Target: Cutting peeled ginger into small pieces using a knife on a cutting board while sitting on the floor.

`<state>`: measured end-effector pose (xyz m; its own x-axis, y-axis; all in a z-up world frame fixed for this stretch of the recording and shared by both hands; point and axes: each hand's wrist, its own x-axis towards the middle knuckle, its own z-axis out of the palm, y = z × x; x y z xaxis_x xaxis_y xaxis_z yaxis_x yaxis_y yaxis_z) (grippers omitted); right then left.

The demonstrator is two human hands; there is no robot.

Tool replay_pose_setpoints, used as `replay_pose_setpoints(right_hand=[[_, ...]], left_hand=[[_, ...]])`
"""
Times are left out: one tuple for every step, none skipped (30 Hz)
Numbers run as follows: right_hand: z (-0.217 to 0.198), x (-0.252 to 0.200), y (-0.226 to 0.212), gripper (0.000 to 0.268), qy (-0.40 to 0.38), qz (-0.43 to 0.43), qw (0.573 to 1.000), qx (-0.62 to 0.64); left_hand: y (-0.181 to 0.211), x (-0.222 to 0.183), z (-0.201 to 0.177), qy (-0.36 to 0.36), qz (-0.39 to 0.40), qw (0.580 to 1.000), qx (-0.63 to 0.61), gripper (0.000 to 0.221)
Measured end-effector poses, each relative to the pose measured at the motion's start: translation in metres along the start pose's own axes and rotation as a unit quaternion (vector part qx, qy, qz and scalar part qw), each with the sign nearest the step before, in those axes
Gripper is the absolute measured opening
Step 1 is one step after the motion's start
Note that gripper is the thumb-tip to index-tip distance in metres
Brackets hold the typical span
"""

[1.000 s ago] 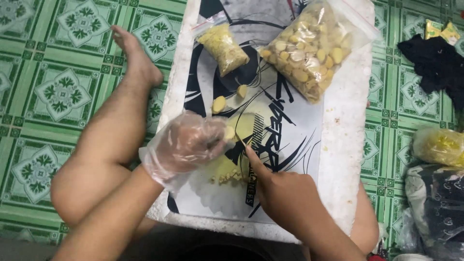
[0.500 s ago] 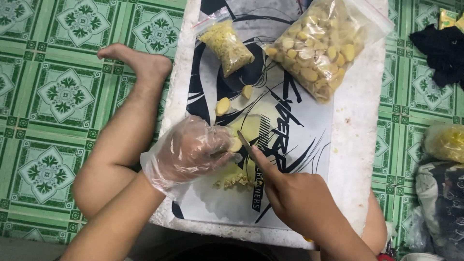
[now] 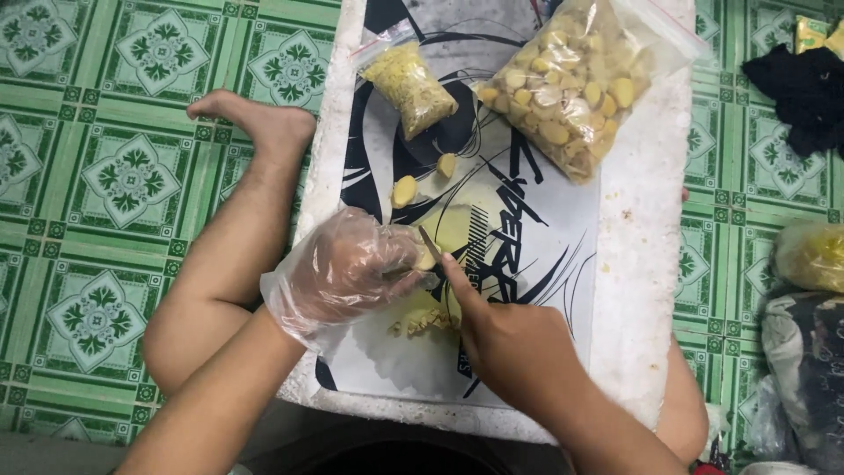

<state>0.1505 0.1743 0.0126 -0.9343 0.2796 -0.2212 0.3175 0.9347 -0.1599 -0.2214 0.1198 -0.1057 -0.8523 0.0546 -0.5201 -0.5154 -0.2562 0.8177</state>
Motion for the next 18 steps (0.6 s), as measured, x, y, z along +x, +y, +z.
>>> replay_pose_setpoints(right_hand=[[0.0, 0.002, -0.004, 0.071, 0.0, -0.004, 1.0, -0.006], [0.0, 0.004, -0.008, 0.072, 0.0, -0.009, 1.0, -0.012], [0.004, 0.004, -0.012, 0.072, 0.002, -0.01, 1.0, -0.012], [0.009, 0.003, -0.016, 0.072, 0.016, -0.004, 0.999, -0.044], [0.014, 0.002, -0.02, 0.071, 0.03, 0.003, 0.997, -0.075], [0.018, 0.002, -0.022, 0.071, 0.03, 0.002, 0.997, -0.075], [0.022, 0.002, -0.025, 0.071, 0.08, -0.002, 0.993, -0.092], [0.026, 0.001, -0.027, 0.07, 0.13, -0.007, 0.986, -0.109], [0.024, 0.003, -0.028, 0.07, 0.13, -0.006, 0.985, -0.109], [0.022, 0.004, -0.029, 0.072, 0.098, 0.0, 0.99, -0.102], [0.02, 0.006, -0.03, 0.074, 0.067, 0.005, 0.993, -0.095], [0.021, 0.005, -0.029, 0.074, 0.069, 0.006, 0.993, -0.094], [0.022, 0.005, -0.029, 0.075, 0.077, 0.002, 0.993, -0.093], [0.023, 0.005, -0.029, 0.075, 0.086, -0.001, 0.992, -0.092], [0.021, 0.007, -0.028, 0.075, 0.087, 0.0, 0.992, -0.091], [0.019, 0.009, -0.027, 0.073, 0.086, -0.005, 0.993, -0.076], [0.017, 0.01, -0.026, 0.071, 0.084, -0.011, 0.995, -0.059], [0.016, 0.011, -0.026, 0.071, 0.085, -0.01, 0.995, -0.058]], left_hand=[[-0.013, 0.036, -0.002, -0.001, 0.113, 0.99, -0.083, 0.132], [-0.026, 0.072, -0.003, -0.003, 0.224, 0.96, -0.165, 0.118], [-0.023, 0.067, -0.003, -0.002, 0.226, 0.96, -0.166, 0.118], [-0.02, 0.062, -0.003, -0.009, 0.205, 0.966, -0.16, 0.117], [-0.019, 0.056, -0.004, -0.015, 0.183, 0.971, -0.152, 0.117], [-0.017, 0.053, -0.003, -0.014, 0.184, 0.971, -0.152, 0.117], [-0.016, 0.05, -0.002, -0.006, 0.182, 0.97, -0.159, 0.117], [-0.016, 0.047, -0.001, 0.002, 0.179, 0.97, -0.165, 0.118], [-0.015, 0.044, -0.001, 0.0, 0.179, 0.97, -0.165, 0.118], [-0.014, 0.04, -0.001, -0.006, 0.168, 0.97, -0.177, 0.12], [-0.012, 0.037, -0.001, -0.013, 0.158, 0.969, -0.189, 0.122], [-0.012, 0.036, -0.001, -0.014, 0.159, 0.969, -0.188, 0.122], [-0.013, 0.035, -0.002, -0.012, 0.156, 0.973, -0.171, 0.121], [-0.013, 0.035, -0.003, -0.009, 0.153, 0.976, -0.153, 0.12], [-0.016, 0.039, -0.003, -0.011, 0.154, 0.976, -0.152, 0.12], [-0.019, 0.044, -0.003, -0.014, 0.17, 0.975, -0.143, 0.118], [-0.022, 0.049, -0.004, -0.017, 0.185, 0.973, -0.134, 0.116], [-0.027, 0.056, -0.006, -0.018, 0.186, 0.973, -0.132, 0.116]])
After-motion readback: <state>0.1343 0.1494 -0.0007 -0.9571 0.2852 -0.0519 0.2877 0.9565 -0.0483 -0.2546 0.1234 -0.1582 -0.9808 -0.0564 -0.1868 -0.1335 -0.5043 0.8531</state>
